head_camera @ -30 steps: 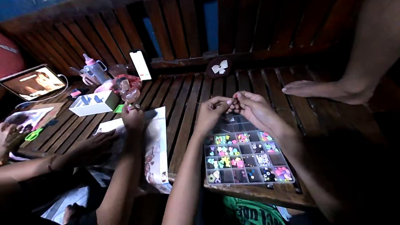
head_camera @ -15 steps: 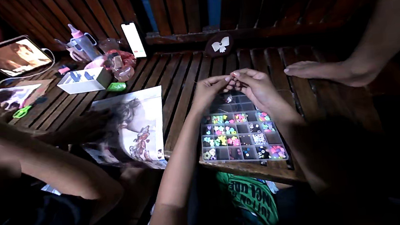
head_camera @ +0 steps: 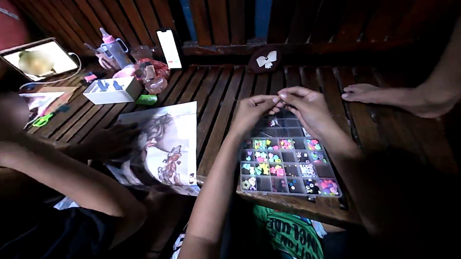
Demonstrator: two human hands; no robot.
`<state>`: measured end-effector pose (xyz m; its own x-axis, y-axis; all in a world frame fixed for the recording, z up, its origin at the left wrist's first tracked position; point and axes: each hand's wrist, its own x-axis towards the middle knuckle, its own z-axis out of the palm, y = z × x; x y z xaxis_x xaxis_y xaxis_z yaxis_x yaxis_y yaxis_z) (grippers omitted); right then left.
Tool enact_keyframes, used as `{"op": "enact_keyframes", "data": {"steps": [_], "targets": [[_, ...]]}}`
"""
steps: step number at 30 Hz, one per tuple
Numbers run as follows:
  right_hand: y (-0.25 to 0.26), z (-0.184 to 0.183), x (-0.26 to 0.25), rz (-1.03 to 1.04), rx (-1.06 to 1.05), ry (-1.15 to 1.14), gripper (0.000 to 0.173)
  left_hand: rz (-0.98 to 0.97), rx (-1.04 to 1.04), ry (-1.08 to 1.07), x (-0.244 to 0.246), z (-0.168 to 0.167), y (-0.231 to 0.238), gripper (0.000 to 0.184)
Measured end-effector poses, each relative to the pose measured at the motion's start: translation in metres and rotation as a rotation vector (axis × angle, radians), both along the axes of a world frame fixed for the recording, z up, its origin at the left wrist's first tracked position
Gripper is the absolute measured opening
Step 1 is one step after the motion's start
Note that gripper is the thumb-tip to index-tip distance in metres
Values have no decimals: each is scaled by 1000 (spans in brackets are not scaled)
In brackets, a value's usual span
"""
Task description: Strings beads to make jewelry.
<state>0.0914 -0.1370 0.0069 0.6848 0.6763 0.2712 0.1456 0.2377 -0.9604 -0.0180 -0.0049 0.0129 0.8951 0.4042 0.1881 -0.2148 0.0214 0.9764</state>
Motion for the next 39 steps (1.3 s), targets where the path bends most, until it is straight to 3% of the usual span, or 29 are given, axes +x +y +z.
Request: {"op": "enact_keyframes", "data": {"steps": [4,15,29,33,39], "targets": [[1,-2,0,-26,12,-31,9,3,35,7,-5,-1,3,16],[0,-3,-5,-191,-6,-534,12,0,100,-1,-4,-7,9,16],[-1,-8,-11,-327,39,-865,17,10,-99,-30,2,0,3,15],[-1,-6,-15,-326,38,-813,16,-6,-120,-74,2,-1,2,14],[1,-7,-16,-259,47,-467,18,17,-43,-105,5,-2,4,14]]}}
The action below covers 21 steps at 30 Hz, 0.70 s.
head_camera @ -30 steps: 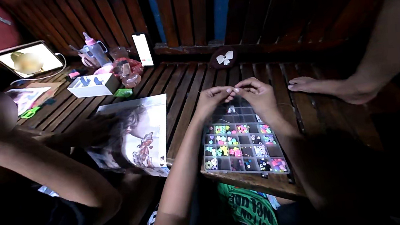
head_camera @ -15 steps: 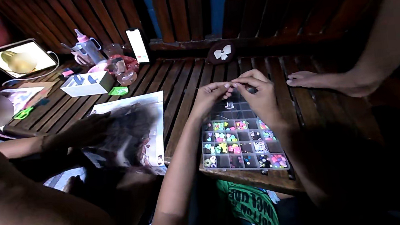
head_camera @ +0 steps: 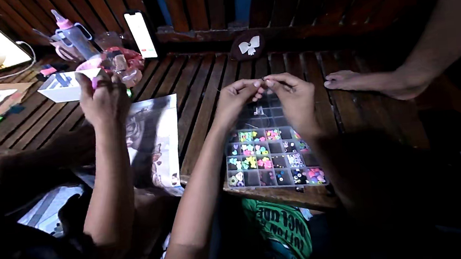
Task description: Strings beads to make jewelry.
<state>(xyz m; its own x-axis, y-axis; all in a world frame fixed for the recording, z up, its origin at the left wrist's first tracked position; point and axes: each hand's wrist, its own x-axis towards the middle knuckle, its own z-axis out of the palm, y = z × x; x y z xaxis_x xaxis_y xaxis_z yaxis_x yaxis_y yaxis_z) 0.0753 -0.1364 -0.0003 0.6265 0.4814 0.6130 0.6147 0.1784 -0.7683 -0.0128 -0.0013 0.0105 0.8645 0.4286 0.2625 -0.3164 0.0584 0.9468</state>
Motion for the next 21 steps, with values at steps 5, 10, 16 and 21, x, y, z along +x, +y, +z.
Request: {"op": "enact_keyframes", "data": {"steps": [5,10,16,21], "targets": [[-8,2,3,95,-12,165,22,6,49,-4,-1,-1,0,13],[0,6,13,139,27,301,20,-24,32,-15,1,0,-2,12],[1,8,8,167,21,361,20,0,44,-7,2,0,-1,13],[1,7,9,164,30,303,14,1,-12,-7,2,1,0,14]]}}
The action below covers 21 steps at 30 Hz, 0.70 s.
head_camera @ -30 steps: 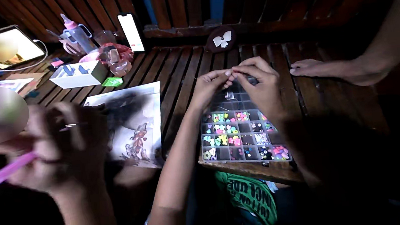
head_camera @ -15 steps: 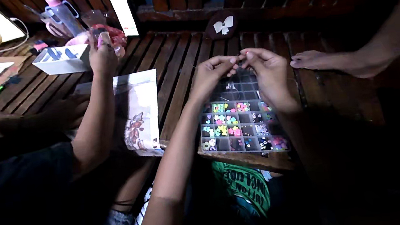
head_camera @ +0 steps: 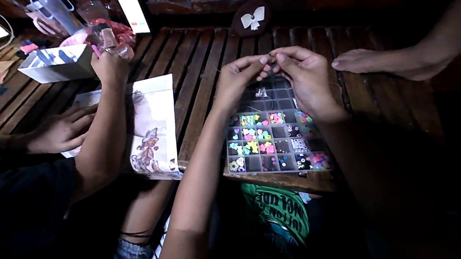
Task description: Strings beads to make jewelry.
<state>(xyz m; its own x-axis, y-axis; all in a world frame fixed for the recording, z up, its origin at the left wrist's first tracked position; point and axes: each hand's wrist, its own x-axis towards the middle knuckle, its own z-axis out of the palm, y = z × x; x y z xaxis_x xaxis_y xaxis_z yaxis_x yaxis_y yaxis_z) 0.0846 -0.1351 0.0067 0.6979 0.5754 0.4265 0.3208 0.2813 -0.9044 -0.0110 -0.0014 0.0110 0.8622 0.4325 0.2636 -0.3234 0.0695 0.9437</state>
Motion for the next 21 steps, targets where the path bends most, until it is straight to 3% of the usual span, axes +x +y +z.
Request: {"op": "enact_keyframes", "data": {"steps": [17,21], "targets": [[2,-4,3,-40,46,-200,12,0,-19,39,-2,2,-1,15],[2,-2,2,10,15,-40,8,-3,-14,38,-2,3,-1,14]]}}
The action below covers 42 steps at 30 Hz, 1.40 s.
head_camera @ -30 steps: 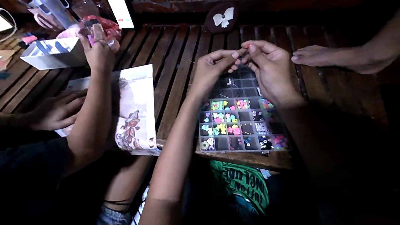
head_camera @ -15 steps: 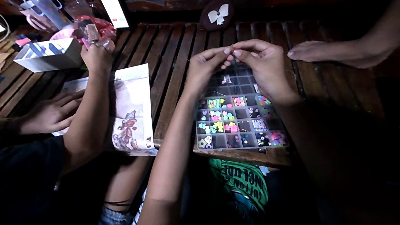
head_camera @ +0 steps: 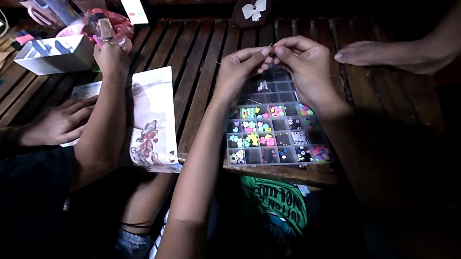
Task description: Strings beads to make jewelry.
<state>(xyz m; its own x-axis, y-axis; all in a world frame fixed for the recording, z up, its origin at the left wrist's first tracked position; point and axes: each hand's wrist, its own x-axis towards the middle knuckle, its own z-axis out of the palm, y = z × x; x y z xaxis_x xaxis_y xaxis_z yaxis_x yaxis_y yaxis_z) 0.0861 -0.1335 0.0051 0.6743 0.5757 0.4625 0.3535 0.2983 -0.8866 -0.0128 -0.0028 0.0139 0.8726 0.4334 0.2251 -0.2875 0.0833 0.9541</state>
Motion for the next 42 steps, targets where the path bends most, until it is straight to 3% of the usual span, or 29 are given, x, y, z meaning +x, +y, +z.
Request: {"op": "enact_keyframes", "data": {"steps": [5,17,33,42], "targets": [[0,3,-1,78,-33,207,13,-24,36,-6,0,-1,2,13],[3,3,-2,110,-27,326,17,-36,31,-4,4,-3,3,13],[2,4,-3,136,0,309,21,-25,-7,18,2,0,2,12],[2,-3,7,56,-8,37,10,-16,24,51,4,-2,2,16]]}}
